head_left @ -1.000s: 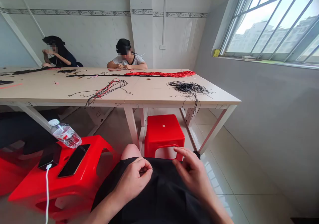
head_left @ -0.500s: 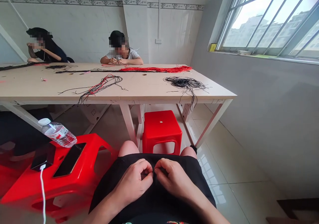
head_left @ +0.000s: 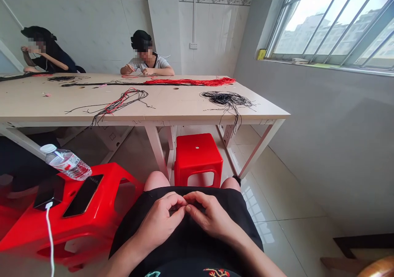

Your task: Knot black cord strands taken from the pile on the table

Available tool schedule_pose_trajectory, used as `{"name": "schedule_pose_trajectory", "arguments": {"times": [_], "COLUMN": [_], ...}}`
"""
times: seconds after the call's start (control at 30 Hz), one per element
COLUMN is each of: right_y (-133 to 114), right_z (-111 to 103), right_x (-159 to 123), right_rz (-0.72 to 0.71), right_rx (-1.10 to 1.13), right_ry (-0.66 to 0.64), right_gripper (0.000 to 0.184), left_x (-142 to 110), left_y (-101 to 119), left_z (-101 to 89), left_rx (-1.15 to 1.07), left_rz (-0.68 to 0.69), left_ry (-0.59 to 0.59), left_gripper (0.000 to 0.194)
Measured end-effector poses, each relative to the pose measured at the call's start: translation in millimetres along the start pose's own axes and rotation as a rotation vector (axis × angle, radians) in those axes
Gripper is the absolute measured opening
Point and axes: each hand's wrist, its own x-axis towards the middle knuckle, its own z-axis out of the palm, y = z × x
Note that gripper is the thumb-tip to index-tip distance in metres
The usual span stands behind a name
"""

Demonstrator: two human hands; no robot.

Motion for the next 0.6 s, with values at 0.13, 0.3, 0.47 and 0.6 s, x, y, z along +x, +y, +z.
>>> {"name": "schedule_pose_trajectory", "arguments": {"times": [0.13, 0.3, 0.47, 0.6], "right_y": [1, 3, 3, 4], "right_z": [4, 6, 7, 8], "right_x": [0, 0, -1, -1], "right_rz": [0.072, 0.069, 0.055, 0.045], "right_rx": [-0.018, -0.072, -0.044, -0.083], "right_ry": [0.048, 0.082, 0.026, 0.063], "right_gripper": [0.014, 0.02, 0.014, 0.013], "left_x": [0, -4, -4, 0], "left_y": [-2, 0, 2, 0], "left_z": [-0.7, -8.4, -10.8, -6.3], "left_rx": [-0.045, -0.155, -0.116, -0.017], "left_rz": [-0.039, -0.063, -0.032, 0.02], "left_ry": [0.047, -0.055, -0.016, 0.059], "left_gripper": [0.013, 0.017, 0.016, 0.011]}}
